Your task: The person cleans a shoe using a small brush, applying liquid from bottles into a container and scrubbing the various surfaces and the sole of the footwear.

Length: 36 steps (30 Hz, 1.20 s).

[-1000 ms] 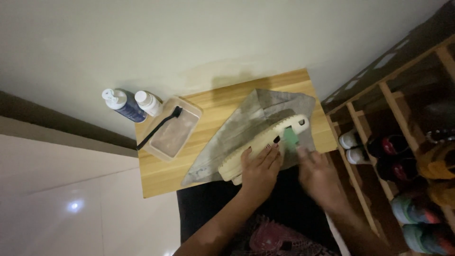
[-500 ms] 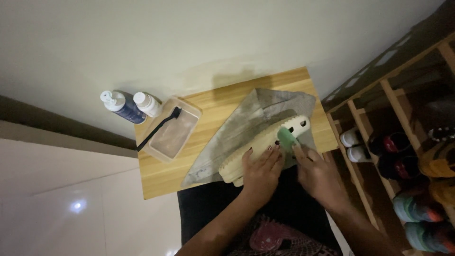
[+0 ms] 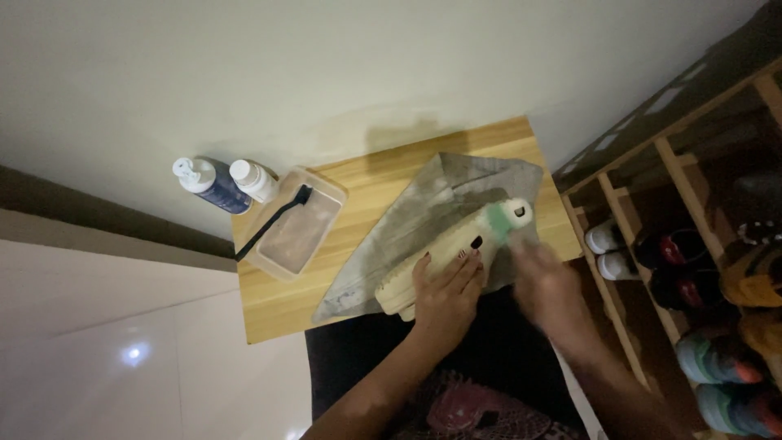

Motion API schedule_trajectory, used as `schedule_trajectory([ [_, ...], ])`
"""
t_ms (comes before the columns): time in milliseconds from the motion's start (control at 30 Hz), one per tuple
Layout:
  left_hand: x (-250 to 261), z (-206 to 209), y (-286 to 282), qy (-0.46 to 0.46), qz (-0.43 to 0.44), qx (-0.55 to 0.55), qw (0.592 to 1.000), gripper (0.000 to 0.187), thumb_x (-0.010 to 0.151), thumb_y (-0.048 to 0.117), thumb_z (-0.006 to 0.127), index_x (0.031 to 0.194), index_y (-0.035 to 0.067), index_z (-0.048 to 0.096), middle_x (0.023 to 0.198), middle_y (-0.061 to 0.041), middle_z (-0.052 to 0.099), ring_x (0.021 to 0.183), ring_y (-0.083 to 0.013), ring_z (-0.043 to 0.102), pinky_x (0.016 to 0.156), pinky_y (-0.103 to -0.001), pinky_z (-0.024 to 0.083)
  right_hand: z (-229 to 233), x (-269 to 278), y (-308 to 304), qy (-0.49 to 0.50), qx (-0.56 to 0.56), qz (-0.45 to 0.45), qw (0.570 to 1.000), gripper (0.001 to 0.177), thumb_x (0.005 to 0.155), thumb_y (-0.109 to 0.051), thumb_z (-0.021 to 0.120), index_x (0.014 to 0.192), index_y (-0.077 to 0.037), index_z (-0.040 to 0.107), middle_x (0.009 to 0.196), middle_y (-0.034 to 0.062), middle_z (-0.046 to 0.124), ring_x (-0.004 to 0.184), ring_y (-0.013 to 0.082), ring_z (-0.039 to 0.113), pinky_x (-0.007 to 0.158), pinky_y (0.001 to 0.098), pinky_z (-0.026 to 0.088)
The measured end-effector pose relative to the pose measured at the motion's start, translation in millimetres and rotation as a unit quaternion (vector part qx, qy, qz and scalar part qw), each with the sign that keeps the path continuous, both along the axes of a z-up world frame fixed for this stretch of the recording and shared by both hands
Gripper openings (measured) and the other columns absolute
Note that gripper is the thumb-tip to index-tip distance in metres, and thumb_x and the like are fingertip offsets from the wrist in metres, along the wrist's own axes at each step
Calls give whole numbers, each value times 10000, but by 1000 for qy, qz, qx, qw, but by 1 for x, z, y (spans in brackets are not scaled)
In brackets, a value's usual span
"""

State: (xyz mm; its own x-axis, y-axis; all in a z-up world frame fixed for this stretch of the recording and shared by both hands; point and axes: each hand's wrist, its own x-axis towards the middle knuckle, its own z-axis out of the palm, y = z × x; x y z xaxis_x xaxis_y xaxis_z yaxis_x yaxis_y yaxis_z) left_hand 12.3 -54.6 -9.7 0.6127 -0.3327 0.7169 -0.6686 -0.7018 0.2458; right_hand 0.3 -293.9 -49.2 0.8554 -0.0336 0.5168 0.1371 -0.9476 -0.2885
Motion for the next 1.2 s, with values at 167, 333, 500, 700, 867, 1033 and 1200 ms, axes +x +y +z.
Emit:
schedule_trajectory([
  [167,1,-12,-2,-5,5,-1,1000,134,953,87,696,1036,162,769,1102,-2,779,1052,-137,727,1036,-563,418,-2,-2,2,-9,-5,6,1000,324,984,-44,640,1290,-80,740,855,137,678,725,313,669,639,360,540],
  [333,4,-9,-1,1,-6,-5,1000,135,947,60,698,1037,129,770,1116,-20,779,1029,-156,726,1022,-582,434,7,-14,22,47,114,59,991,488,956,18,632,1417,-140,655,842,104,704,746,256,683,656,302,533],
  [500,5,-3,-5,-16,21,-20,999,101,913,89,740,968,166,776,1047,4,785,996,-148,734,1004,-552,440,49,-11,59,0,-211,6,978,333,980,-62,608,1298,-81,704,841,79,671,757,218,668,673,341,523],
  [700,9,-9,0,-8,1,-38,999,117,945,102,713,1021,164,777,1074,20,782,1037,-137,729,1026,-552,430,-2,-2,4,5,-42,-42,998,564,927,5,633,1472,-138,658,830,68,637,751,272,651,567,317,497],
  [867,7,5,1,-6,-2,-23,1000,131,913,78,733,1000,163,781,1058,0,790,1014,-146,742,1014,-543,437,19,-10,37,-22,-187,15,982,327,968,-104,514,1216,-130,725,761,58,605,702,277,628,542,352,466],
  [1033,8,-2,0,-22,13,-28,999,111,911,77,743,956,169,787,1044,5,793,999,-143,744,1008,-522,451,10,3,9,22,105,-2,994,450,1012,63,573,1444,-29,661,823,188,668,745,313,642,648,370,508],
  [1200,12,-4,4,-16,-16,-30,999,128,947,94,702,1012,171,782,1053,14,789,1026,-144,738,1036,-519,418,-29,10,-7,65,260,-23,963,454,1059,54,537,1494,-69,587,909,214,704,802,265,663,682,352,518],
])
